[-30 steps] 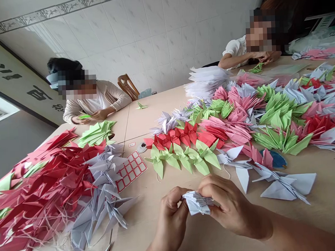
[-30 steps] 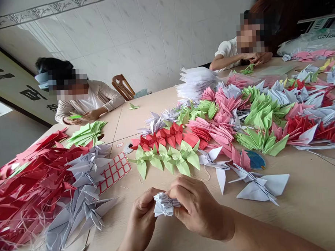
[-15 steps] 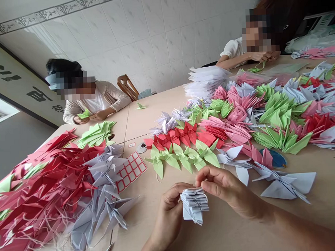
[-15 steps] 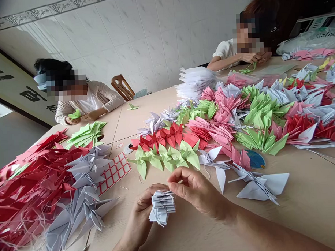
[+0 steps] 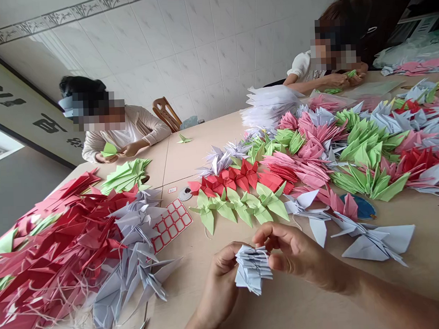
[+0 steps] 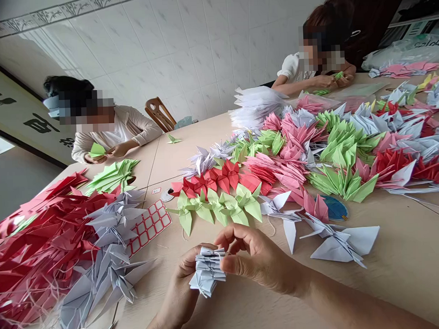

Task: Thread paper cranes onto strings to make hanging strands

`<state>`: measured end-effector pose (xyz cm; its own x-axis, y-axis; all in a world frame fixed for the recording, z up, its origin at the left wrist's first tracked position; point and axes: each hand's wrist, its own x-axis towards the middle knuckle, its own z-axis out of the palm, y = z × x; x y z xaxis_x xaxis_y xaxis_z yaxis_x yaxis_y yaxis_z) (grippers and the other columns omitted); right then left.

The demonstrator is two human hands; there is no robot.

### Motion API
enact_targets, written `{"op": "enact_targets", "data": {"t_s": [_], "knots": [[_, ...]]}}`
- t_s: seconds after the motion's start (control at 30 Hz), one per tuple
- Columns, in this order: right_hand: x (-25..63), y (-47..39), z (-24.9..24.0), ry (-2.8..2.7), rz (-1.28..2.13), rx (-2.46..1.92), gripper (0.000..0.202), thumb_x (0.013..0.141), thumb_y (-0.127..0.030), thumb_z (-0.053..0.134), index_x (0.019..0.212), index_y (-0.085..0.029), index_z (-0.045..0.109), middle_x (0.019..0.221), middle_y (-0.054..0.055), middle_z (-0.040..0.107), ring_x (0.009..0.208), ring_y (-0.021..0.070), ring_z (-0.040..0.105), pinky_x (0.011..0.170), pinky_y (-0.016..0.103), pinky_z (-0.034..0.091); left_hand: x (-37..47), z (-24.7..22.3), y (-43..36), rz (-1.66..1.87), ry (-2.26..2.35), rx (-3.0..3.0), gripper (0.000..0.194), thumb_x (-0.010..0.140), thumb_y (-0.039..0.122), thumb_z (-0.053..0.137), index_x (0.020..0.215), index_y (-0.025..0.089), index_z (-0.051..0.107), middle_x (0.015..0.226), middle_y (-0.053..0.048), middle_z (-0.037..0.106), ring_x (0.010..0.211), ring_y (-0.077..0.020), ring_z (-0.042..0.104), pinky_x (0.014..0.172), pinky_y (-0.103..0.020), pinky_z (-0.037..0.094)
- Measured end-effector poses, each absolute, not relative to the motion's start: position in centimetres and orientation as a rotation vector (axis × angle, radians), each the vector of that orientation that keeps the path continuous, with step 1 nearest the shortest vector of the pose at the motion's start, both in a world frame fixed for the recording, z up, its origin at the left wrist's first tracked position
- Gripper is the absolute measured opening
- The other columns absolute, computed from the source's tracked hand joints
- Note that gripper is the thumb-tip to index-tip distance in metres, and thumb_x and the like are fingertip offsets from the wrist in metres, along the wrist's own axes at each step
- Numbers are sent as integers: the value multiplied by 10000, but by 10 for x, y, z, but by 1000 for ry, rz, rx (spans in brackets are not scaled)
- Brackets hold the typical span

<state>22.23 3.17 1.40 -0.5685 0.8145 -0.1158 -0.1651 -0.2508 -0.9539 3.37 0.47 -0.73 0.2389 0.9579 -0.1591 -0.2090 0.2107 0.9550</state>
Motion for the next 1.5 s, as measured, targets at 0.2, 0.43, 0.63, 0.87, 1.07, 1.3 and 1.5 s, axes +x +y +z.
{"op": "enact_targets", "data": {"t_s": [0.2, 0.43, 0.63, 0.87, 1.07, 1.3, 1.5], "knots": [[223, 31, 13, -1409, 1860, -852, 374, 862, -538, 645, 998, -191, 613, 837, 4, 554, 778, 149, 482, 717, 293, 382, 35, -6, 7, 1003, 979, 1006, 120, 771, 299, 770, 764, 180, 790, 679, -12, 674, 652, -121, 516, 638, -205, 430], [222, 30, 18, -1447, 1830, -858, 393, 793, -521, 718, 1026, -215, 636, 936, 20, 597, 879, 180, 524, 786, 310, 419, 35, -4, 6, 990, 983, 989, 164, 753, 329, 778, 744, 165, 776, 674, -22, 676, 643, -131, 517, 625, -220, 435], [225, 30, 13, -1628, 1620, -896, 446, 850, -581, 621, 1132, -236, 617, 1029, 53, 634, 934, 213, 575, 851, 358, 481, 34, -6, 7, 990, 1070, 1098, 131, 806, 288, 706, 827, 167, 752, 760, -40, 719, 740, -183, 610, 712, -266, 475], [221, 29, 9, -2176, 746, -1010, 495, 848, -144, 635, 1320, -234, 517, 1223, 92, 614, 1153, 262, 556, 1018, 429, 435, 30, -18, 7, 1005, 1410, 1699, 206, 855, 160, 527, 928, 200, 715, 916, -59, 694, 816, -205, 634, 743, -282, 486], [217, 24, 10, -2494, 462, -1178, 484, 857, -23, 472, 1303, -206, 508, 1130, 106, 599, 998, 248, 618, 866, 402, 540, 28, -33, 10, 976, 1483, 2021, 189, 831, 163, 512, 927, 204, 670, 815, -47, 689, 737, -217, 636, 664, -313, 511], [208, 18, 2, -2614, 274, -1203, 344, 862, -47, 490, 1188, -147, 530, 1129, 130, 605, 1009, 263, 609, 858, 384, 528, 28, -41, 13, 867, 1466, 2157, 194, 834, 149, 450, 841, 221, 630, 848, -74, 691, 795, -246, 629, 706, -364, 506], [205, 18, 4, -2608, 230, -1192, 232, 896, -124, 525, 1125, -135, 553, 1024, 123, 649, 930, 277, 618, 773, 387, 526, 30, -41, 12, 849, 1552, 2183, 211, 822, 142, 417, 828, 229, 609, 838, -54, 685, 786, -249, 618, 724, -382, 485]]}}
